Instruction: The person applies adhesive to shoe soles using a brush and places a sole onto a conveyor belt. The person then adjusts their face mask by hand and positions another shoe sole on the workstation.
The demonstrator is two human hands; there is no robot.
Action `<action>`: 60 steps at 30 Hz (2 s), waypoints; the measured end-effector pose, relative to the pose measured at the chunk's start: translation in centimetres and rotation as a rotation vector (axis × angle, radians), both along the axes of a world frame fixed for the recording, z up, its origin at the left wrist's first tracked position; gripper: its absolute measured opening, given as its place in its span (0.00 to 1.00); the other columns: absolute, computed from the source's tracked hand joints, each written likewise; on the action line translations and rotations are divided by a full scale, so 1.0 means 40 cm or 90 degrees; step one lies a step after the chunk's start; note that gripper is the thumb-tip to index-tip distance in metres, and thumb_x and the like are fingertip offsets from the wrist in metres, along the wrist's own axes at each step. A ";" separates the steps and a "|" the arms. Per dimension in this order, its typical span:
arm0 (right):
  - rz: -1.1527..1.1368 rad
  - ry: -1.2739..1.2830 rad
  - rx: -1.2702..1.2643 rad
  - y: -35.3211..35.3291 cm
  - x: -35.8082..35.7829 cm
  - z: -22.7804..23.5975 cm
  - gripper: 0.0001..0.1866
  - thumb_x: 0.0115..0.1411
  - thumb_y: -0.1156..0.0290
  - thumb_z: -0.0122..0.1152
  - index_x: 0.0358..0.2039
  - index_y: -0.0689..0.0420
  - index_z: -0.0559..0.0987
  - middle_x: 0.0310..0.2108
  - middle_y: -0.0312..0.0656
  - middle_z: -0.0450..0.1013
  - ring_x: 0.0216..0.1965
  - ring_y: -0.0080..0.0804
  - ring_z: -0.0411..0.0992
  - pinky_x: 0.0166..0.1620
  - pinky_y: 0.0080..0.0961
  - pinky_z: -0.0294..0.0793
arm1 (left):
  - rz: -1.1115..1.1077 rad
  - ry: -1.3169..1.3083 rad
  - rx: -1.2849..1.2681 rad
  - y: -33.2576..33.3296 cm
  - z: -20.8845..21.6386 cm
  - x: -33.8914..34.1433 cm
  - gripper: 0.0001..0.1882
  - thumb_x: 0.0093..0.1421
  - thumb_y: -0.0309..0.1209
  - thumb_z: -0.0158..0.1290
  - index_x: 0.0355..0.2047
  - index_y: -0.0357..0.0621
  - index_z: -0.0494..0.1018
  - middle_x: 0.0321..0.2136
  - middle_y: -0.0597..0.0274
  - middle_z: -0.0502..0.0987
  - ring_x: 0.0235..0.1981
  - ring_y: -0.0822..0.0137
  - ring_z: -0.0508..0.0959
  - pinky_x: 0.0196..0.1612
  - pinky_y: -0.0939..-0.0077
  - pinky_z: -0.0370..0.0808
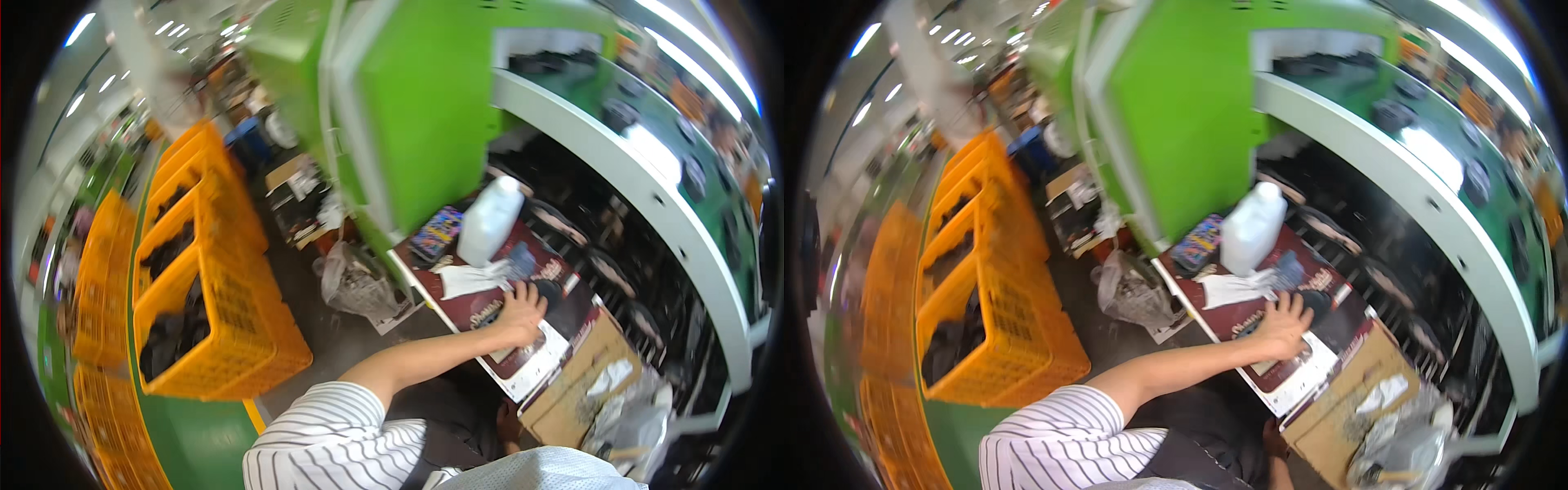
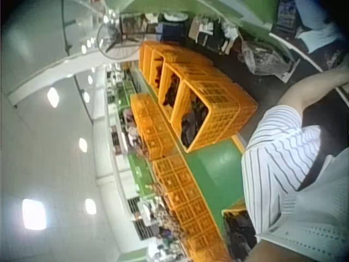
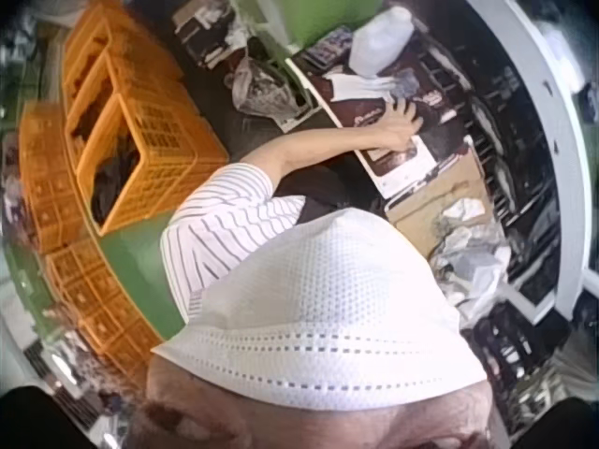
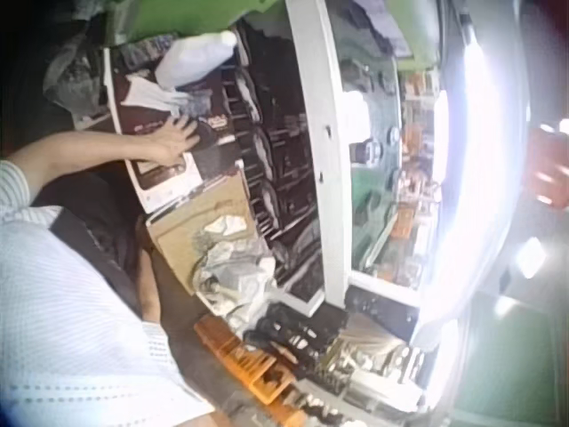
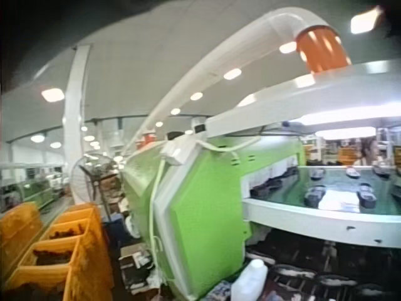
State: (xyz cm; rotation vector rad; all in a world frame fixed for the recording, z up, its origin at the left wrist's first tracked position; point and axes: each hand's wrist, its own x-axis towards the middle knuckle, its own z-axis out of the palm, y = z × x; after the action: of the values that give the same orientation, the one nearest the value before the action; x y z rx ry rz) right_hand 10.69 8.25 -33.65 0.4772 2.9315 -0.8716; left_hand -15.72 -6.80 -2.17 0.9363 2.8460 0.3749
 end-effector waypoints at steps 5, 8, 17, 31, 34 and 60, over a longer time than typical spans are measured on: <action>0.019 0.027 -0.021 -0.086 -0.065 0.301 0.12 0.60 0.66 0.54 0.42 0.54 0.79 0.39 0.52 0.76 0.42 0.51 0.74 0.45 0.40 0.74 | 0.020 -0.016 0.011 -0.016 -0.007 0.006 0.40 0.52 0.45 0.59 0.60 0.35 0.61 0.61 0.32 0.55 0.61 0.33 0.54 0.52 0.38 0.61; 0.016 0.154 -0.024 -0.034 -0.048 0.183 0.09 0.58 0.69 0.56 0.38 0.53 0.81 0.38 0.52 0.75 0.41 0.50 0.74 0.44 0.40 0.74 | -0.009 -0.019 0.012 0.025 -0.011 0.002 0.40 0.52 0.44 0.59 0.60 0.34 0.62 0.61 0.31 0.55 0.61 0.32 0.54 0.52 0.39 0.61; 0.017 0.068 0.033 -0.020 -0.038 0.155 0.11 0.58 0.66 0.57 0.42 0.47 0.79 0.44 0.49 0.73 0.45 0.49 0.73 0.46 0.40 0.74 | 0.010 -0.028 0.033 0.000 -0.005 -0.001 0.39 0.52 0.43 0.59 0.59 0.33 0.62 0.61 0.31 0.55 0.61 0.33 0.54 0.53 0.40 0.61; 0.045 0.063 0.104 0.015 -0.026 0.077 0.14 0.58 0.68 0.54 0.43 0.54 0.79 0.46 0.53 0.74 0.51 0.50 0.70 0.56 0.41 0.66 | -0.005 -0.050 0.039 0.009 0.010 -0.004 0.39 0.52 0.42 0.59 0.59 0.32 0.62 0.61 0.30 0.55 0.61 0.32 0.54 0.52 0.40 0.62; 0.047 0.064 0.121 0.009 -0.029 0.092 0.14 0.58 0.67 0.54 0.43 0.54 0.80 0.46 0.53 0.74 0.51 0.50 0.70 0.57 0.41 0.66 | 0.002 -0.050 0.041 0.007 0.007 -0.004 0.39 0.52 0.42 0.59 0.59 0.32 0.62 0.61 0.31 0.55 0.61 0.32 0.54 0.52 0.40 0.62; 0.018 -0.063 -0.012 0.004 -0.035 0.139 0.15 0.64 0.63 0.48 0.47 0.53 0.75 0.50 0.53 0.71 0.53 0.50 0.69 0.57 0.39 0.67 | 0.002 -0.031 0.036 0.010 0.001 0.001 0.38 0.52 0.41 0.59 0.59 0.32 0.63 0.61 0.30 0.55 0.61 0.32 0.54 0.52 0.41 0.62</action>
State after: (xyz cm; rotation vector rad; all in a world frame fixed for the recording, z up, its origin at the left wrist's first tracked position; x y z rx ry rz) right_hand 9.28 8.43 -28.09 0.4618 2.8309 -0.8457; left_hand -15.69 -6.40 -2.14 0.9195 2.8070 0.4732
